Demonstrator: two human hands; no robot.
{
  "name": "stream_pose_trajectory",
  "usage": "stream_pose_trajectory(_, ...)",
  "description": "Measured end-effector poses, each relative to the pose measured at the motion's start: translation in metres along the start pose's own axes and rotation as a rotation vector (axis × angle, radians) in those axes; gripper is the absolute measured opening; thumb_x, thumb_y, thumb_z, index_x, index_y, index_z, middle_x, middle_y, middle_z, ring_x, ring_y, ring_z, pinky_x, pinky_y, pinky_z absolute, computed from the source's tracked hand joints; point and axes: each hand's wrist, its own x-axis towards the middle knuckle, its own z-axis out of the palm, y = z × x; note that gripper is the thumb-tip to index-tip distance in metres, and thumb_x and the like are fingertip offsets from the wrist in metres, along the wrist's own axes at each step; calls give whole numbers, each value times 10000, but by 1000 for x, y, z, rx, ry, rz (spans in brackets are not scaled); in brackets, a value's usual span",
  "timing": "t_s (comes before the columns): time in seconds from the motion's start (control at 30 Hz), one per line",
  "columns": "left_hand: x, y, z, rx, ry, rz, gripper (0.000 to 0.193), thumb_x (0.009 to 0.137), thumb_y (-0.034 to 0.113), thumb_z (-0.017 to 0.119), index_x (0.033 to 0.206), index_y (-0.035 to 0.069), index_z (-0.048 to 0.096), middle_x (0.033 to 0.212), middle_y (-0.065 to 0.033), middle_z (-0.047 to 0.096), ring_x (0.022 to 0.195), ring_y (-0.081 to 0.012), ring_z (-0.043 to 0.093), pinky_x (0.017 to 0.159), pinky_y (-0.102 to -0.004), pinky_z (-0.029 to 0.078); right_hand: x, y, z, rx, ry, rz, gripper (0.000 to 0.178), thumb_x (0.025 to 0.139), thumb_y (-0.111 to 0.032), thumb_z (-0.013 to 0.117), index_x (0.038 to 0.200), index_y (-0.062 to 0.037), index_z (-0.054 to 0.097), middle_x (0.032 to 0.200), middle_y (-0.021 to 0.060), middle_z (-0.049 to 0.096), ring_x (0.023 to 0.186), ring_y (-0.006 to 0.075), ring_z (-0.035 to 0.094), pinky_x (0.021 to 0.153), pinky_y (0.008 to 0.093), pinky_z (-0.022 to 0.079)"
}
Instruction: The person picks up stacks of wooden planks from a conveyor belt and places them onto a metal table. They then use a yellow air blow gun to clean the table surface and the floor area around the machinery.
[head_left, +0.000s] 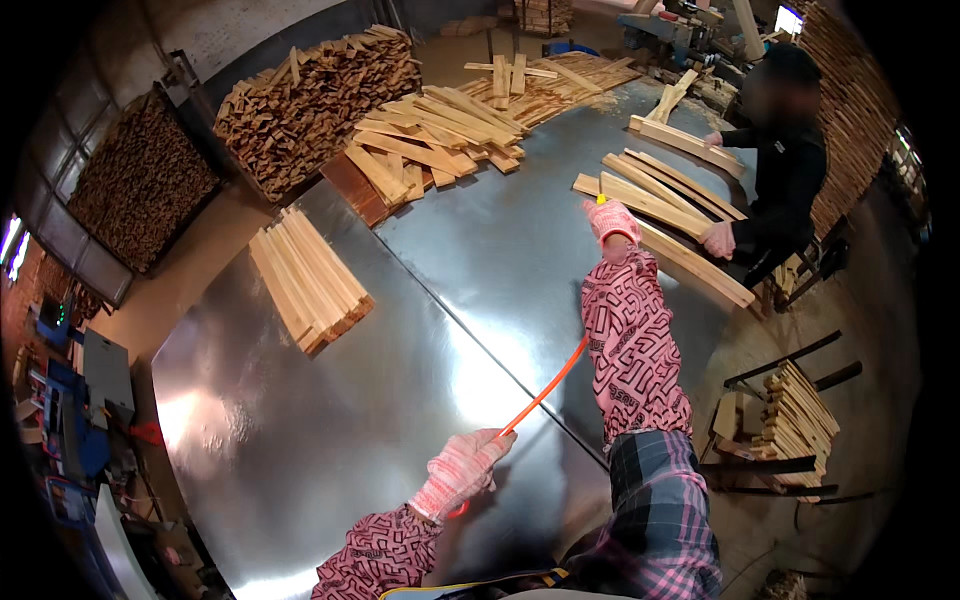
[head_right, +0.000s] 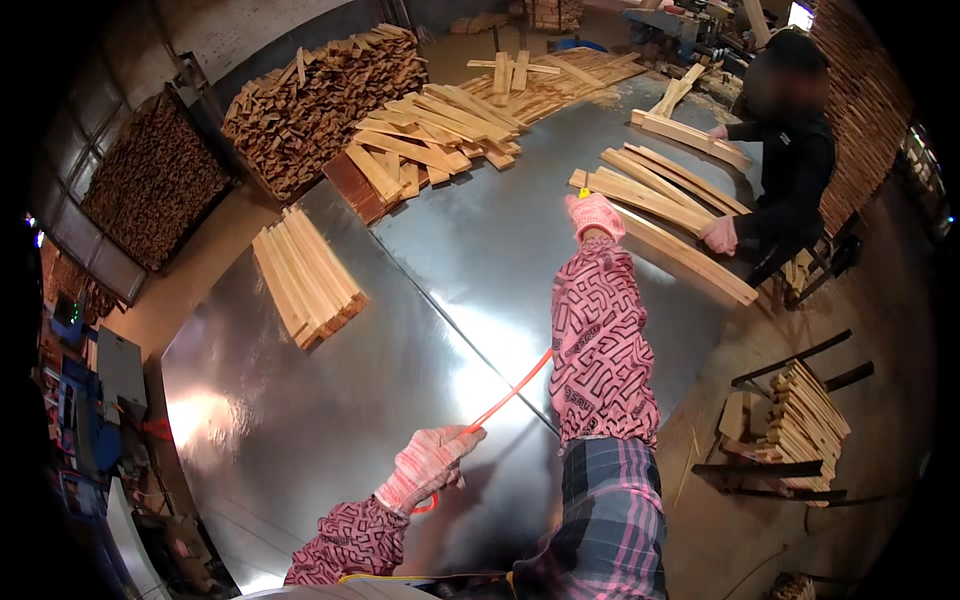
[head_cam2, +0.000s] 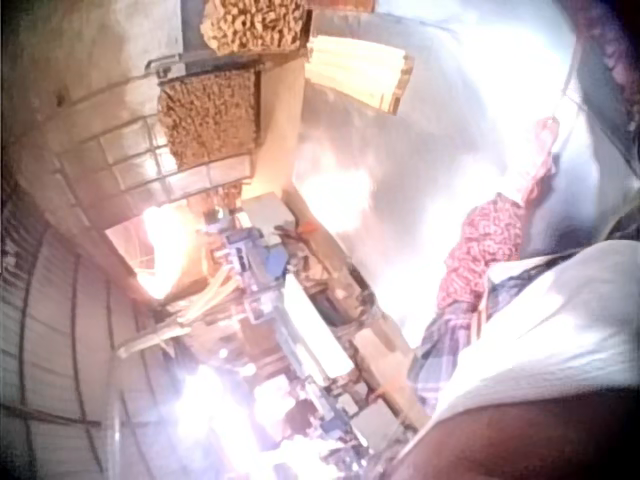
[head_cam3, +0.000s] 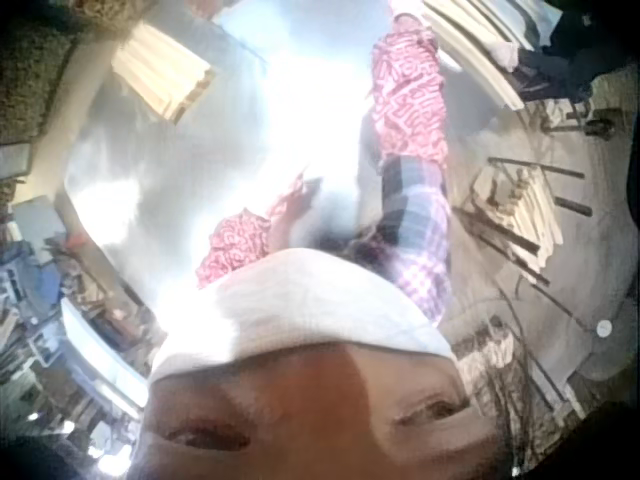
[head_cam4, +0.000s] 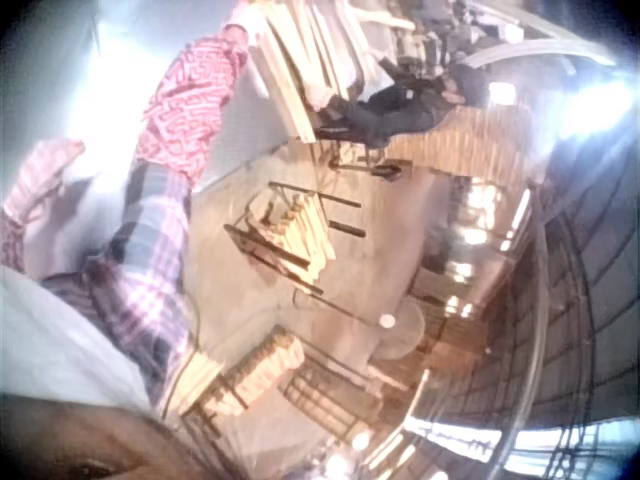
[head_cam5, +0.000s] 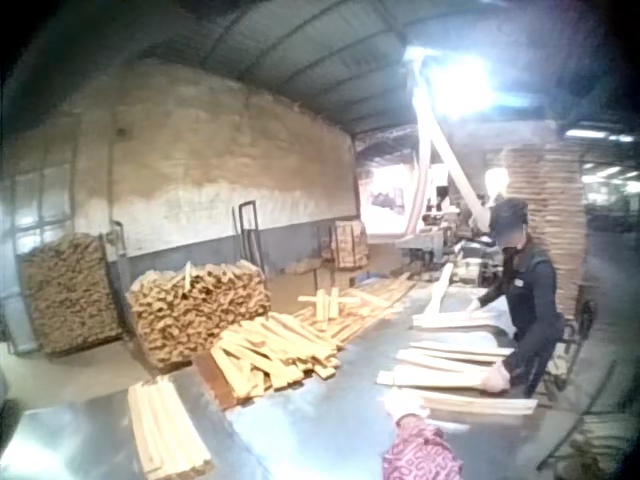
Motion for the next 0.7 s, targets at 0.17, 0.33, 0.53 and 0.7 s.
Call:
stream_pose_trajectory(0.17, 97, 43, -22, 59, -28, -3, 466, 892, 340, 655, 1167, -35, 616, 594, -5, 526, 435, -69, 447, 476, -233, 461, 93, -19, 25, -9, 3, 65, 512, 854, -463, 484, 1120, -58, 652, 1072, 179, 668, 1051, 356, 624, 880, 440, 472)
stream_pose_trajectory(0.33, 177, 53, -27, 115, -68, -97, 400, 916, 317, 616, 1145, -10, 634, 641, 1, 522, 510, -68, 485, 479, -237, 442, 166, -31, 78, -95, 81, 92, 437, 857, -366, 485, 1135, -76, 656, 1168, 148, 645, 1098, 345, 611, 897, 431, 480)
stream_pose_trajectory(0.53, 235, 52, -45, 26, -80, -160, 359, 922, 293, 581, 1168, 37, 635, 622, 10, 503, 517, -79, 500, 491, -252, 444, 207, -42, 128, -46, 121, 107, 549, 850, -465, 449, 1175, -61, 630, 1210, 173, 615, 1127, 347, 589, 942, 423, 450)
stream_pose_trajectory(0.7, 262, 43, -57, -50, -92, -132, 367, 909, 270, 577, 1192, 41, 623, 702, -4, 563, 537, -93, 513, 539, -239, 465, 243, -38, 149, 113, 115, 166, 587, 847, -524, 478, 1149, -46, 639, 1084, 189, 664, 1026, 327, 635, 880, 408, 473)
